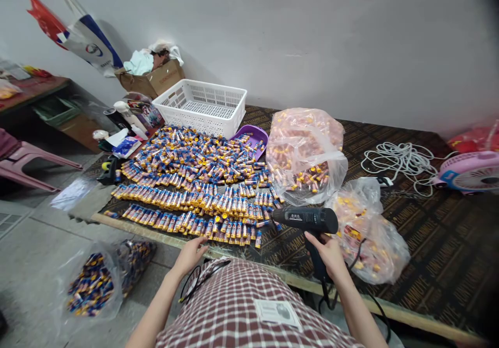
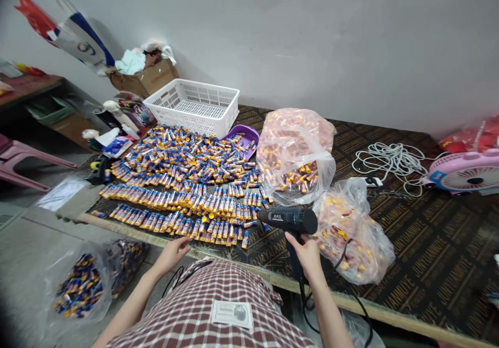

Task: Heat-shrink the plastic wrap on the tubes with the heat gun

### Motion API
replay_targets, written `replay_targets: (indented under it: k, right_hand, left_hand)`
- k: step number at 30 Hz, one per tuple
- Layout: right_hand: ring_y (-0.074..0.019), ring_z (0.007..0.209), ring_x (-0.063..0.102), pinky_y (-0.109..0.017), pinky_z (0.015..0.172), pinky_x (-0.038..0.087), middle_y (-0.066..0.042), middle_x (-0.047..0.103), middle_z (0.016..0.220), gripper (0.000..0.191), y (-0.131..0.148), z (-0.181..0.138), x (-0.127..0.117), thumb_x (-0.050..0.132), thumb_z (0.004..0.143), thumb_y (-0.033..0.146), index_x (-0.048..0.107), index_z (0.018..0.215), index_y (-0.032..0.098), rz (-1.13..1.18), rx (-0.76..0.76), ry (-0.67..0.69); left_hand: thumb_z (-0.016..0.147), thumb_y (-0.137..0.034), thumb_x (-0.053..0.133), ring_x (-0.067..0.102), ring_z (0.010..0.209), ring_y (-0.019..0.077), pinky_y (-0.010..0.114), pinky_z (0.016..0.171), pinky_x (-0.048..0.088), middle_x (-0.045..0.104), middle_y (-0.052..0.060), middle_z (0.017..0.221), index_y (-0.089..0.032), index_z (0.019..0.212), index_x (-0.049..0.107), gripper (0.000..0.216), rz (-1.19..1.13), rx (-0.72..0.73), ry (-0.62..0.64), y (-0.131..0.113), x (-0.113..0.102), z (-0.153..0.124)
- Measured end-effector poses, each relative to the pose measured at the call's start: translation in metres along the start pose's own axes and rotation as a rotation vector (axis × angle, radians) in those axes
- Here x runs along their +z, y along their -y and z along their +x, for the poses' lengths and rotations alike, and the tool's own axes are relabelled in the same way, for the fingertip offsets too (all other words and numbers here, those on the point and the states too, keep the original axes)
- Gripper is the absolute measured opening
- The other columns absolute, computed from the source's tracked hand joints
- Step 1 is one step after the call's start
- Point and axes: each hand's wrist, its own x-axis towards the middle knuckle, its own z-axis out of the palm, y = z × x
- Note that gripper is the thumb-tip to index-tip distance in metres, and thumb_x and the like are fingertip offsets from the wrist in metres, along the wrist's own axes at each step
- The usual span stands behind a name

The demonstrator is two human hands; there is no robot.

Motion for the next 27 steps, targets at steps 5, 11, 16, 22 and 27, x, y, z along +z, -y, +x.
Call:
replay_targets:
  k: [5,11,16,22,27]
  right_hand:
    - [-0.0274,0.075,0.066,-0.036,0.065,0.052,-0.011,0.071,0.081,0.047,0.006,-0.004,0.01,0.069,0.06,0.049,0.069,0.086,0.01,0.01,-0.026,0.039]
    - [-0.0281,0.083,0.066,-0.036,0.07,0.053,-0.013,0.071,0.092,0.046,0.026,-0.008,0.031,0.068,0.064,0.048,0.068,0.091,0.01,0.117,-0.026,0.194]
    - [-0.0285,0.079,0.066,-0.035,0.067,0.053,-0.013,0.071,0.091,0.047,0.046,-0.008,0.053,0.071,0.062,0.047,0.068,0.09,0.009,0.092,-0.018,0.249]
    - [-0.0299,0.079,0.066,-0.036,0.065,0.053,-0.013,0.071,0.088,0.048,0.061,-0.004,0.091,0.072,0.059,0.047,0.07,0.09,0.009,0.053,-0.125,0.272]
    - [-0.0301,0.085,0.065,-0.037,0.069,0.053,-0.013,0.071,0.091,0.047,0.074,-0.01,0.134,0.071,0.061,0.045,0.07,0.092,0.009,0.027,-0.164,0.305]
  left_hand:
    - [0.078,-0.029,0.048,0.06,0.094,0.0202,0.028,0.083,0.043,0.065,0.01,0.105,-0.015,0.108,0.06,0.035,0.029,-0.018,-0.004,-0.005,-0.004,-0.008]
    - [0.078,-0.031,0.049,0.061,0.089,0.0205,0.028,0.08,0.043,0.066,0.01,0.102,-0.014,0.105,0.062,0.035,0.032,-0.037,-0.044,-0.01,-0.007,-0.023]
    - [0.078,-0.027,0.048,0.06,0.093,0.0202,0.027,0.082,0.043,0.066,0.008,0.101,-0.016,0.103,0.062,0.031,-0.004,-0.065,-0.102,-0.005,-0.012,-0.043]
    - [0.078,-0.024,0.048,0.06,0.092,0.0199,0.027,0.081,0.043,0.067,0.007,0.1,-0.016,0.101,0.063,0.029,-0.053,-0.094,-0.146,0.023,-0.015,-0.061]
    - [0.078,-0.025,0.048,0.06,0.093,0.0196,0.027,0.082,0.043,0.066,0.008,0.103,-0.015,0.103,0.062,0.031,-0.077,-0.141,-0.186,0.059,-0.028,-0.065]
